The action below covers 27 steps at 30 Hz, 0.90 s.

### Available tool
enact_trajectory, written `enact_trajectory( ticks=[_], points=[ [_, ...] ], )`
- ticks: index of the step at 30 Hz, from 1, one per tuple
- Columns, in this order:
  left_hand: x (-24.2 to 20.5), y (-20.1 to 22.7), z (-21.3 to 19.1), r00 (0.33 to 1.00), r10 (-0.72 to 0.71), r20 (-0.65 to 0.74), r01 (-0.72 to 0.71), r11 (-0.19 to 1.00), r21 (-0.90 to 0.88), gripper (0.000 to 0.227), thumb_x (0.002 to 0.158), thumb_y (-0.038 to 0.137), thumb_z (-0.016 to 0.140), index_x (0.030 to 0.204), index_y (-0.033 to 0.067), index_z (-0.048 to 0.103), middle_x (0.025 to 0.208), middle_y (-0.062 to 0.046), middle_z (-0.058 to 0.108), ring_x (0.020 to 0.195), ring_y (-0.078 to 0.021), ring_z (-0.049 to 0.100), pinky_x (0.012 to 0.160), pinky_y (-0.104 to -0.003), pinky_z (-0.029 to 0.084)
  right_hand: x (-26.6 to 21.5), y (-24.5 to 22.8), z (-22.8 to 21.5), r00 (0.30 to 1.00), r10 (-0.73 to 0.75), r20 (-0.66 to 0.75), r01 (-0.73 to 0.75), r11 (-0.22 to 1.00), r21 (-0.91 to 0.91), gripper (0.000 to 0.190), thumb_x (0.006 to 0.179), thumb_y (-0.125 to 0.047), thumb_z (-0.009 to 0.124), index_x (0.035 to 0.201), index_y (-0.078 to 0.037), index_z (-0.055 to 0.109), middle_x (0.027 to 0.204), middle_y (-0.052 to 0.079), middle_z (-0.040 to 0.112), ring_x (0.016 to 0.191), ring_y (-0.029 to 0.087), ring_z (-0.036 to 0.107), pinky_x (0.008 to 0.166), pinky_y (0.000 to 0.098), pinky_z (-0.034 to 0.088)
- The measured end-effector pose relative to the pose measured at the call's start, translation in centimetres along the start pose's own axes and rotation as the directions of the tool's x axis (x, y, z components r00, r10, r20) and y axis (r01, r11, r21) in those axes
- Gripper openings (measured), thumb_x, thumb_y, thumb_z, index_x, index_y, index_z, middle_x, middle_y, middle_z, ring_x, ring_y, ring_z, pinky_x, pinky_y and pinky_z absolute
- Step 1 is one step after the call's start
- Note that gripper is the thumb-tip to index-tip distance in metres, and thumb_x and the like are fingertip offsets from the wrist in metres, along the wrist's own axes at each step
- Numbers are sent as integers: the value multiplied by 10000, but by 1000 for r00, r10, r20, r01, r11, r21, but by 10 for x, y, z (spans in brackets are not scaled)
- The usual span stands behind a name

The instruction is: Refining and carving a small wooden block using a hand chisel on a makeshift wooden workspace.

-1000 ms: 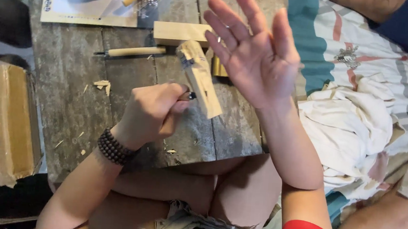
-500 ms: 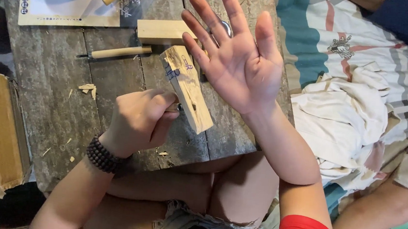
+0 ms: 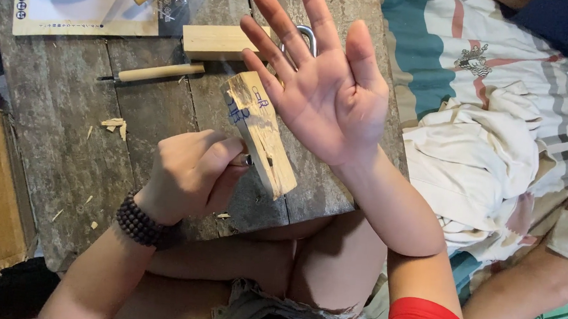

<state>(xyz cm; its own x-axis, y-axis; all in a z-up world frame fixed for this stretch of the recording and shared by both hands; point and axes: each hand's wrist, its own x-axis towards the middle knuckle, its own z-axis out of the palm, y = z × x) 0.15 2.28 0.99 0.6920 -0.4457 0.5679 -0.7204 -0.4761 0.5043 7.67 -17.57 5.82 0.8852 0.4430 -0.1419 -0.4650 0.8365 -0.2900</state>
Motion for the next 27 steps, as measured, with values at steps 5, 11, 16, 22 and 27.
enact_trajectory(
  ticks=[5,11,16,22,27],
  points=[
    [-1,0,1,1000,-8,0,8,1000,-11,185,911,28,692,1070,-24,614,854,-129,652,575,-263,546,547,-371,449,1,3,-1,1000,11,-10,-11,999,-32,731,975,-449,192,1667,-270,36,1736,130,85,1540,342,152,1282,502,135],
    [-22,-6,22,969,-246,-22,221,907,-359,408,948,40,568,1309,-106,447,864,-141,686,565,-207,602,505,-336,484,5,25,-8,993,90,-73,-86,994,61,775,952,-538,173,1679,-300,48,1697,115,138,1528,337,161,1290,538,104],
    [3,19,17,922,-387,34,352,795,-494,456,855,112,802,1222,10,552,986,-51,682,673,-140,588,602,-261,494,3,51,-26,981,196,-2,-196,980,-24,806,950,-566,235,1687,-290,59,1724,112,158,1484,296,264,1237,532,245],
    [1,18,32,916,-400,40,377,821,-429,622,841,111,838,1350,-33,512,1176,-95,649,552,-106,484,490,-257,427,7,60,-63,980,178,91,-180,984,15,805,1021,-606,368,1711,-226,202,1660,149,355,1435,299,448,1200,526,410],
    [-8,15,43,891,-454,6,416,813,-408,743,779,-16,733,1419,-123,369,657,-13,575,473,-120,507,450,-247,421,7,61,-64,977,193,94,-195,981,12,765,1042,-578,349,1710,-232,209,1680,167,327,1458,312,413,1194,535,398]
  ],
)
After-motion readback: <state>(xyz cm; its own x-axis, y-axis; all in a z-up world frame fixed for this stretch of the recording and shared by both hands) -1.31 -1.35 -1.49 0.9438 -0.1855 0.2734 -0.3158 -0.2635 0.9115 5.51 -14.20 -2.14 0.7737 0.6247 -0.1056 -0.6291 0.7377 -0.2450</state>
